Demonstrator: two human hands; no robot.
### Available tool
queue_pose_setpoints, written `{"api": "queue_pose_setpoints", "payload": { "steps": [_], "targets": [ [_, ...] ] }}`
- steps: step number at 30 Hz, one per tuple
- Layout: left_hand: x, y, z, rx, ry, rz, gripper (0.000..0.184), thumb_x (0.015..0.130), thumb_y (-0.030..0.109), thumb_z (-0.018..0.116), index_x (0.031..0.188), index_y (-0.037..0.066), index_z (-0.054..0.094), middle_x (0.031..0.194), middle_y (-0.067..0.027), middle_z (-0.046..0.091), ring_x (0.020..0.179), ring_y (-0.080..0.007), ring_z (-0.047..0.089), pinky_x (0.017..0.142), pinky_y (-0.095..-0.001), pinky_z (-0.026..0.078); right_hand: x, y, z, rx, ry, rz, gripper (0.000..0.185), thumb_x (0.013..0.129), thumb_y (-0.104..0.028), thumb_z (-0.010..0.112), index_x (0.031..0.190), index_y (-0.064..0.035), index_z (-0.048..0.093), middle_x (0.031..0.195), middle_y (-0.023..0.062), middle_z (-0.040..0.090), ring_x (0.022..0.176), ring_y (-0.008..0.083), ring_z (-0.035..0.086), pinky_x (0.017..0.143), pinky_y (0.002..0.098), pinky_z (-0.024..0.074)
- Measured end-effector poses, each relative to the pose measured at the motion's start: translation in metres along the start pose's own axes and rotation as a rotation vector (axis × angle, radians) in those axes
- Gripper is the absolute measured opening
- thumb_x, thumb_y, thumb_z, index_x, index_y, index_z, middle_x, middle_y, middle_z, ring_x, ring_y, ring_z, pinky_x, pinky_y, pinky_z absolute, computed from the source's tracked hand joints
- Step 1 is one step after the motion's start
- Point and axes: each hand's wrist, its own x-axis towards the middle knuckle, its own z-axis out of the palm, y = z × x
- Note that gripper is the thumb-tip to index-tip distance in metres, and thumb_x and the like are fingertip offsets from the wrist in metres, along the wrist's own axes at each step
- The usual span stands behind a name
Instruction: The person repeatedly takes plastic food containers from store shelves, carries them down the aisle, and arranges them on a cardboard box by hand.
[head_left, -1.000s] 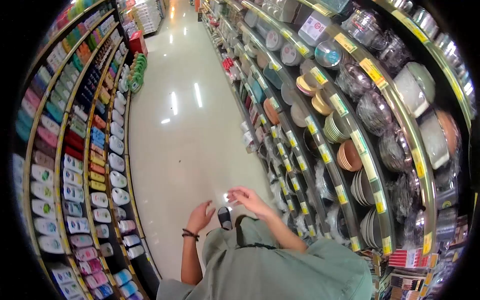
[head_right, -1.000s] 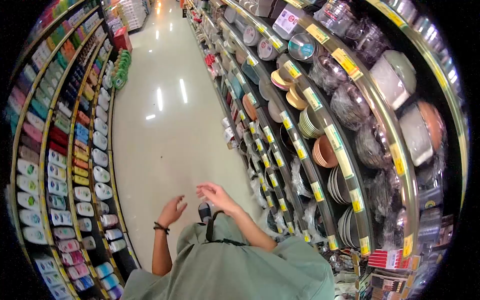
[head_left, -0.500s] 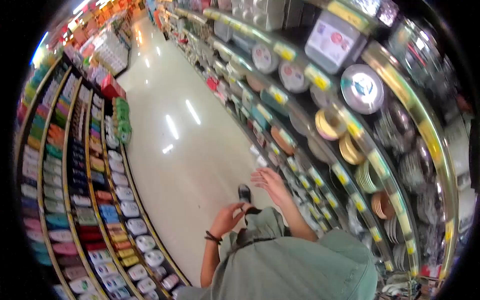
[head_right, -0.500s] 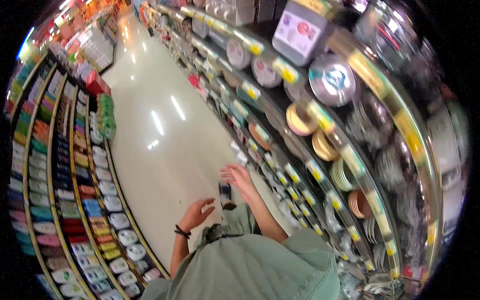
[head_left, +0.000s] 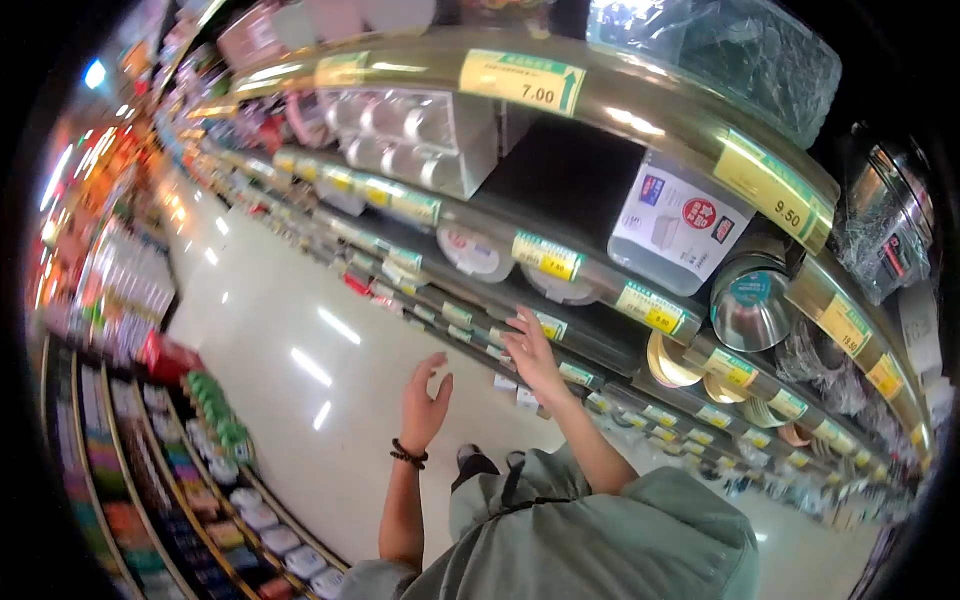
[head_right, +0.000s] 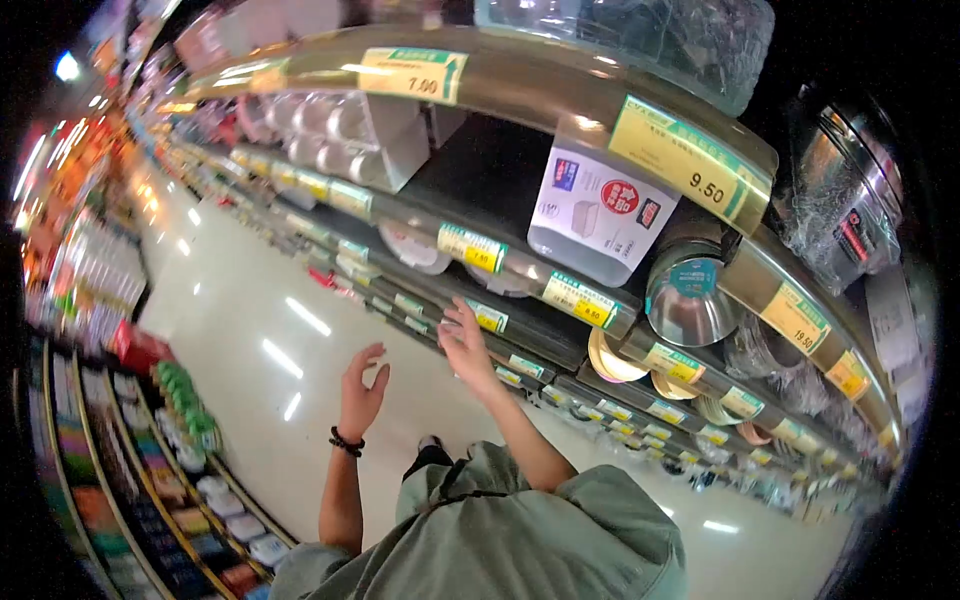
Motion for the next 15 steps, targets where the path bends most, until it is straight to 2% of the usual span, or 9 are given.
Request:
{"api": "queue_pose_setpoints", "payload": {
  "steps": [3,6,9,12,15],
  "targets": [
    [0.096,-0.022,0.003,-0.007,0.020,0.140,0.049,0.089,0.006,0.068,0.135,0.000,0.051,0.132,-0.0189,0.057,0.120,-0.0340,0.055,0.100,-0.0406,0.044,0.018,-0.023,0.017,-0.146,0.113,-0.052,0.069,0.098,-0.010,0.059,0.157,-0.0126,0.022,0.148,0.0165,0.041,0.129,0.0243,0.049,0.099,0.0360,0.0462],
    [0.172,-0.049,0.019,-0.167,0.022,0.123,0.058,0.090,0.008,0.069,0.141,-0.002,0.043,0.139,-0.0200,0.051,0.127,-0.0343,0.049,0.107,-0.0406,0.038,0.044,-0.017,0.030,-0.190,0.210,-0.114,0.072,0.097,-0.010,0.059,0.157,-0.0085,0.019,0.149,0.0211,0.039,0.132,0.0292,0.047,0.100,0.0375,0.0467],
    [0.207,-0.083,0.043,-0.237,0.042,0.084,0.060,0.091,0.009,0.069,0.143,-0.004,0.041,0.141,-0.0199,0.051,0.130,-0.0335,0.047,0.109,-0.0407,0.037,0.061,-0.002,0.047,-0.229,0.363,-0.131,0.070,0.095,-0.012,0.062,0.152,-0.0021,0.023,0.147,0.0235,0.040,0.132,0.0321,0.047,0.097,0.0388,0.0496],
    [0.228,-0.082,0.050,-0.478,-0.161,0.045,0.057,0.089,0.007,0.069,0.138,-0.007,0.042,0.128,-0.0196,0.060,0.117,-0.0299,0.056,0.102,-0.0360,0.041,0.075,-0.014,0.062,-0.237,0.446,-0.152,0.065,0.096,-0.014,0.061,0.150,-0.0030,0.028,0.144,0.0215,0.043,0.126,0.0287,0.051,0.091,0.0355,0.0518],
    [0.239,-0.100,0.053,-0.491,-0.266,0.050,0.050,0.088,0.005,0.069,0.131,-0.006,0.046,0.118,-0.0171,0.063,0.110,-0.0251,0.059,0.099,-0.0330,0.042,0.088,-0.004,0.072,-0.197,0.551,-0.063,0.063,0.096,-0.013,0.062,0.150,-0.0037,0.029,0.137,0.0178,0.049,0.121,0.0272,0.055,0.089,0.0356,0.0516]
  ]
}}
